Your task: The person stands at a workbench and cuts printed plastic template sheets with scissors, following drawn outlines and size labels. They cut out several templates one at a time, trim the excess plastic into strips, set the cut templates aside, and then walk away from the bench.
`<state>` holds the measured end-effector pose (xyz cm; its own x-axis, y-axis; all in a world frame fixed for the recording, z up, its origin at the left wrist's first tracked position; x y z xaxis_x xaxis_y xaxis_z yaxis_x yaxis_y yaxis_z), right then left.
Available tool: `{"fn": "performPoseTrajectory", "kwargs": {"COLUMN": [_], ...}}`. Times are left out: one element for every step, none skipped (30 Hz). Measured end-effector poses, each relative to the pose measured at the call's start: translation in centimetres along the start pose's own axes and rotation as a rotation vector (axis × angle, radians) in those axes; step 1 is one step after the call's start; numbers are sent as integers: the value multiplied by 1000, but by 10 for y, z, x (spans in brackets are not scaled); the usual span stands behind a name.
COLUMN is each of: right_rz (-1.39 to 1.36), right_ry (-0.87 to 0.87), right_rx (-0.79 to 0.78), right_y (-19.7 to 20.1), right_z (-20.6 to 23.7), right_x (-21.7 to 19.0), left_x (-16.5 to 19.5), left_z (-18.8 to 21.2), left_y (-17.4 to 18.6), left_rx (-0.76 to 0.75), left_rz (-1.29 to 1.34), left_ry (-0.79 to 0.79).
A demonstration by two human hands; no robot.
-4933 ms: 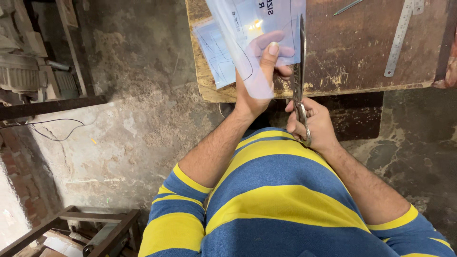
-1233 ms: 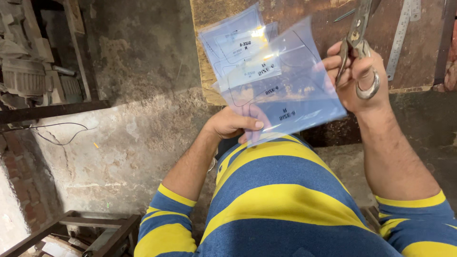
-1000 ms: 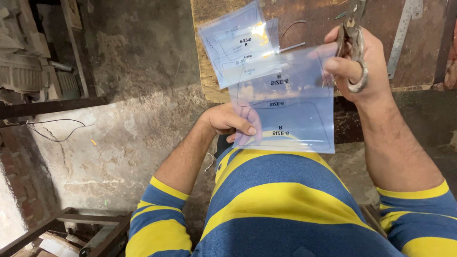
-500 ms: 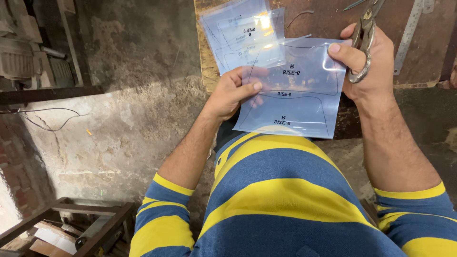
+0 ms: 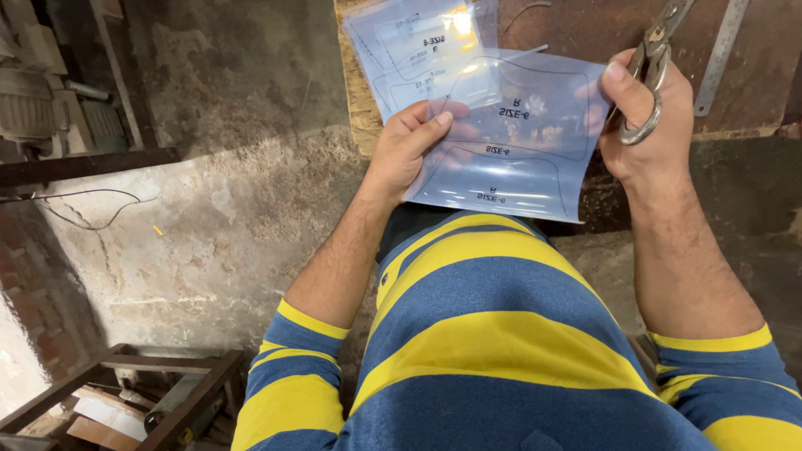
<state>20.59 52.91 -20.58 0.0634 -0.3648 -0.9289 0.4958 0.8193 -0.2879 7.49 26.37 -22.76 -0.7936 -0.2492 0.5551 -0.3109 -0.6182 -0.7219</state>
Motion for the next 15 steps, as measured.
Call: {"fn": "performPoseTrajectory", "kwargs": {"right_rz": [-2,-1,-1,-1,-4,-8,-12,-10,-8,-7,20,46,73,57,41], "right_ry": [7,7,8,10,8,5,1,-6,-12,-16,-28,-40,-53,-72,-93], "right_rx": [0,-2,-5,-9,-7,-6,-6,-18,-31,-43,-59,-74,-88,-42,2], "right_y": [2,4,6,9,11,12,14,14,15,15,14,14,15,18,21], "right_z": [2,4,5,7,9,11,13,16,18,20,22,24,27,31,35], "right_x": [2,5,7,9,12,14,17,19,21,24,27,31,34,38,43], "left_x": [0,-1,-2,-4,-5,-6,-7,-9,-11,-14,-17,-21,-26,-32,-37], "left_z": [1,2,2,2,2,1,1,0,-1,-3,-4,-6,-9,-12,-16], "left_y": [-1,-1,-1,-1,-1,-1,0,1,2,2,3,4,4,4,4], "left_rx": [9,18,27,36,37,39,42,44,47,47,65,81,97,92,89], "left_rz": [-13,-10,-8,-6,-12,-17,-21,-24,-28,-32,-39,-45,-50,-64,-79], "left_ry": [-8,-15,-23,-32,-38,-44,-50,-54,-59,-65,-68,-70,-71,-78,-85]}}
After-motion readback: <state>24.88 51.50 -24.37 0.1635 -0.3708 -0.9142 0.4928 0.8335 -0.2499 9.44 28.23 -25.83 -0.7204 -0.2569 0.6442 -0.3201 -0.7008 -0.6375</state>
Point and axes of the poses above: each hand's wrist, its own z-axis away from the middle knuckle, its own y-axis out of the back of the hand, x = y × z, the point moved 3 cm from there along -z, towards the middle knuckle, and after that the axes turned 11 degrees about z, right-handed, at the moved point
